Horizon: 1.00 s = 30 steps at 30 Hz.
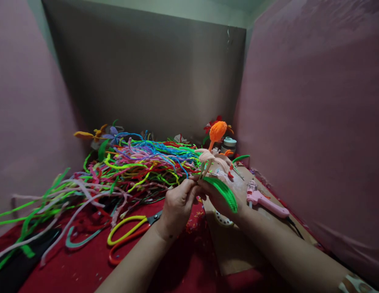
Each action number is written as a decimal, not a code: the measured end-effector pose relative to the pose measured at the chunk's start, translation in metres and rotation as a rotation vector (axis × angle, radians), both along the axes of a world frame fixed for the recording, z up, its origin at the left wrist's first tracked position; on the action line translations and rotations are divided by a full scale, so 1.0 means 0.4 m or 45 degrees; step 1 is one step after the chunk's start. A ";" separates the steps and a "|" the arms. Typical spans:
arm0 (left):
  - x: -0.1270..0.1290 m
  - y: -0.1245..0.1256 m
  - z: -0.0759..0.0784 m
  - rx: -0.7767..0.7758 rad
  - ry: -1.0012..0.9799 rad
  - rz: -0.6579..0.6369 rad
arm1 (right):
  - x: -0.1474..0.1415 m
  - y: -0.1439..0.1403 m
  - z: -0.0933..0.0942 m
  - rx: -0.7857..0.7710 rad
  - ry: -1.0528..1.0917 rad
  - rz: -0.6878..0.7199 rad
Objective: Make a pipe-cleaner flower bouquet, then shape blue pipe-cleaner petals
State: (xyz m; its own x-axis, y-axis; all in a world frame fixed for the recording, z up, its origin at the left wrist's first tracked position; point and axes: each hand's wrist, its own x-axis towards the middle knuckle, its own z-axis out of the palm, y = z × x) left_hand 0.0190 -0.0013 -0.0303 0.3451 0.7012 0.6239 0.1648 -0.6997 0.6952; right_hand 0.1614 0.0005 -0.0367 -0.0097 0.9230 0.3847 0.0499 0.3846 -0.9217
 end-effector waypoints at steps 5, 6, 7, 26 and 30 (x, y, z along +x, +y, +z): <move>0.011 -0.007 0.008 -0.114 -0.024 -0.051 | 0.014 0.009 -0.005 -0.001 0.015 0.031; 0.013 -0.007 0.009 -0.157 -0.049 -0.050 | 0.016 0.010 -0.003 0.001 0.017 0.026; 0.015 -0.007 0.009 -0.212 -0.078 -0.051 | 0.016 0.010 0.000 0.003 0.020 0.023; 0.017 -0.005 0.048 -0.818 -0.240 -0.358 | 0.016 -0.005 0.025 -0.149 0.190 0.303; 0.010 0.003 0.048 -0.864 -0.181 -0.442 | 0.022 0.004 0.018 -0.164 0.227 0.333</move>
